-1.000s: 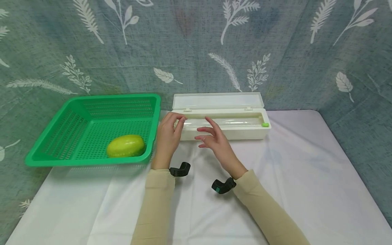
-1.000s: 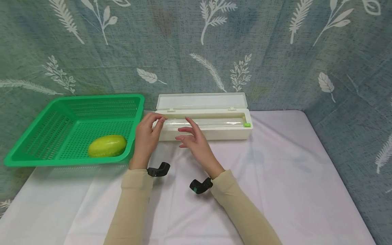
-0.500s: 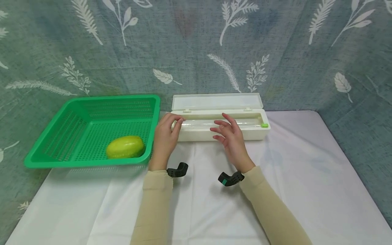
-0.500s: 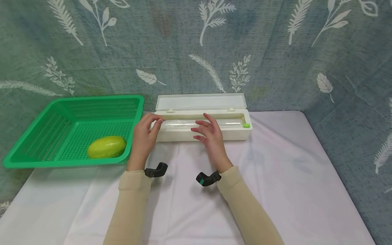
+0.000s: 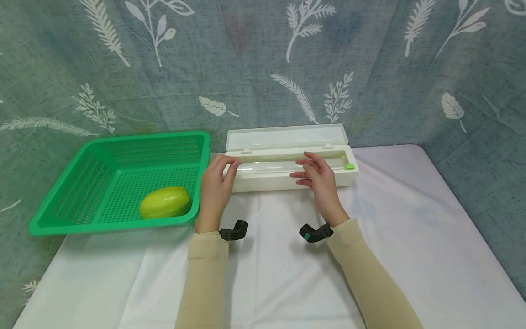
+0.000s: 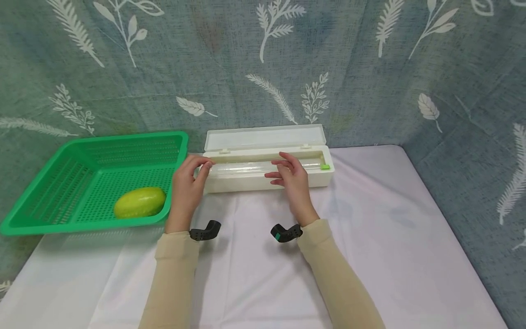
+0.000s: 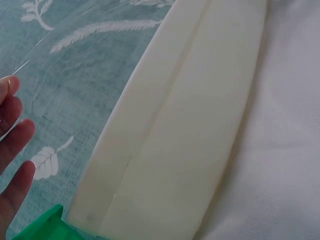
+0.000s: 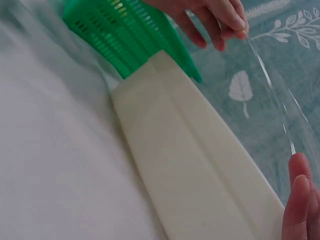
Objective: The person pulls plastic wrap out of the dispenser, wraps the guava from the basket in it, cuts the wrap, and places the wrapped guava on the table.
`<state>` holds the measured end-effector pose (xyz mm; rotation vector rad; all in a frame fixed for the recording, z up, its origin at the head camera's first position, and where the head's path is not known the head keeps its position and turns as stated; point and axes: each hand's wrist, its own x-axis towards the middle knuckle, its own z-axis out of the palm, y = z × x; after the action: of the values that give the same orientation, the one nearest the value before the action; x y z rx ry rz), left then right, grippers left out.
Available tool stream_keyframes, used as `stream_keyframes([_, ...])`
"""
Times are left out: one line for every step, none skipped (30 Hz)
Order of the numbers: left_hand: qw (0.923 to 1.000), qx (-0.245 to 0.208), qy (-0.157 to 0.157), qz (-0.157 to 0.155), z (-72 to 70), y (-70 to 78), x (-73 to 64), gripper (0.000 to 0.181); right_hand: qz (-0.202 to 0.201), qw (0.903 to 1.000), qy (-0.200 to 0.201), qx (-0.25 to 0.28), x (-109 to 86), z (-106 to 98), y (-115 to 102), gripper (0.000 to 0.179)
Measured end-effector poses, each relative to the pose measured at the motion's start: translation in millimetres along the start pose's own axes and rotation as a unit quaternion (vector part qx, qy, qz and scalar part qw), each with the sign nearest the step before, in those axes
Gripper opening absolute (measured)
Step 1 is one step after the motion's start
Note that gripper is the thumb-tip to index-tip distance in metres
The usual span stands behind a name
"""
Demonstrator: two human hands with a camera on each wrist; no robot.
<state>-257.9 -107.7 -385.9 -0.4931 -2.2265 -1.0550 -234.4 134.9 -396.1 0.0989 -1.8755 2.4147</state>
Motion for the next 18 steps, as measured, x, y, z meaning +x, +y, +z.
stream_keyframes([1.0, 0.001, 0.001, 0.0, -0.1, -0.5, 0.0, 0.015, -0.002, 1.0, 0.007, -0.006, 1.4, -3, 1, 0.034])
stream_keyframes([1.0, 0.002, 0.001, 0.0, -0.1, -0.9, 0.0, 0.015, -0.004, 0.9997, 0.015, -0.016, 1.9, -6, 1, 0.034])
stream_keyframes([1.0, 0.003, 0.001, 0.001, -0.2, -0.8, 0.2, 0.015, -0.007, 0.9993, 0.024, -0.028, 2.8, -8, 0, 0.034])
stream_keyframes([1.0, 0.003, 0.001, 0.001, -0.2, -0.6, 0.2, 0.015, -0.009, 0.9985, 0.035, -0.042, 5.0, -12, 2, 0.035])
stream_keyframes([1.0, 0.002, 0.002, 0.0, -0.2, -0.4, 0.3, 0.015, -0.015, 0.9976, 0.043, -0.052, 8.9, -17, 7, 0.036])
stream_keyframes([1.0, 0.002, 0.002, -0.002, -0.1, -0.1, 0.2, 0.015, -0.021, 0.9961, 0.05, -0.07, 12.6, -22, 11, 0.037])
stream_keyframes([1.0, 0.002, 0.002, -0.005, -0.1, 0.1, 0.2, 0.015, -0.029, 0.9938, 0.057, -0.091, 17.8, -29, 18, 0.04])
stream_keyframes([1.0, 0.001, 0.002, -0.008, 0.0, 0.1, 0.0, 0.015, -0.031, 0.9918, 0.062, -0.108, 22.3, -35, 23, 0.041])
stream_keyframes([0.9999, -0.001, 0.002, -0.011, 0.1, 0.0, 0.0, 0.014, -0.04, 0.9893, 0.064, -0.125, 30.2, -45, 34, 0.042])
stream_keyframes([0.9999, -0.003, 0.002, -0.014, 0.3, -0.2, 0.0, 0.014, -0.054, 0.9853, 0.066, -0.148, 37.5, -54, 45, 0.042])
stream_keyframes([0.9999, -0.004, 0.002, -0.016, 0.6, -0.4, 0.1, 0.013, -0.07, 0.9806, 0.068, -0.171, 43.9, -63, 54, 0.041])
stream_keyframes([0.9998, -0.006, 0.001, -0.018, 0.7, -0.4, 0.2, 0.012, -0.083, 0.9738, 0.072, -0.199, 48.3, -69, 60, 0.04])
stream_keyframes([0.9998, -0.008, -0.001, -0.02, 0.9, -0.9, 0.0, 0.011, -0.098, 0.9669, 0.076, -0.223, 53.3, -76, 68, 0.039])
stream_keyframes([0.9997, -0.011, -0.003, -0.021, 1.2, -1.3, -0.1, 0.01, -0.108, 0.9605, 0.081, -0.243, 56.3, -81, 71, 0.037])
stream_keyframes([0.9997, -0.013, -0.005, -0.022, 1.5, -1.5, -0.1, 0.009, -0.121, 0.9523, 0.088, -0.266, 59.5, -86, 74, 0.036])
stream_keyframes([0.9996, -0.014, -0.009, -0.023, 1.7, -1.7, -0.1, 0.009, -0.131, 0.9439, 0.094, -0.288, 60.1, -90, 74, 0.034])
stream_keyframes([0.9995, -0.016, -0.012, -0.026, 1.8, -1.6, 0.0, 0.009, -0.127, 0.9446, 0.094, -0.288, 54.9, -88, 63, 0.033])
stream_keyframes([0.9994, -0.015, -0.015, -0.028, 1.8, -1.6, 0.2, 0.01, -0.123, 0.946, 0.093, -0.285, 49.1, -87, 52, 0.031])
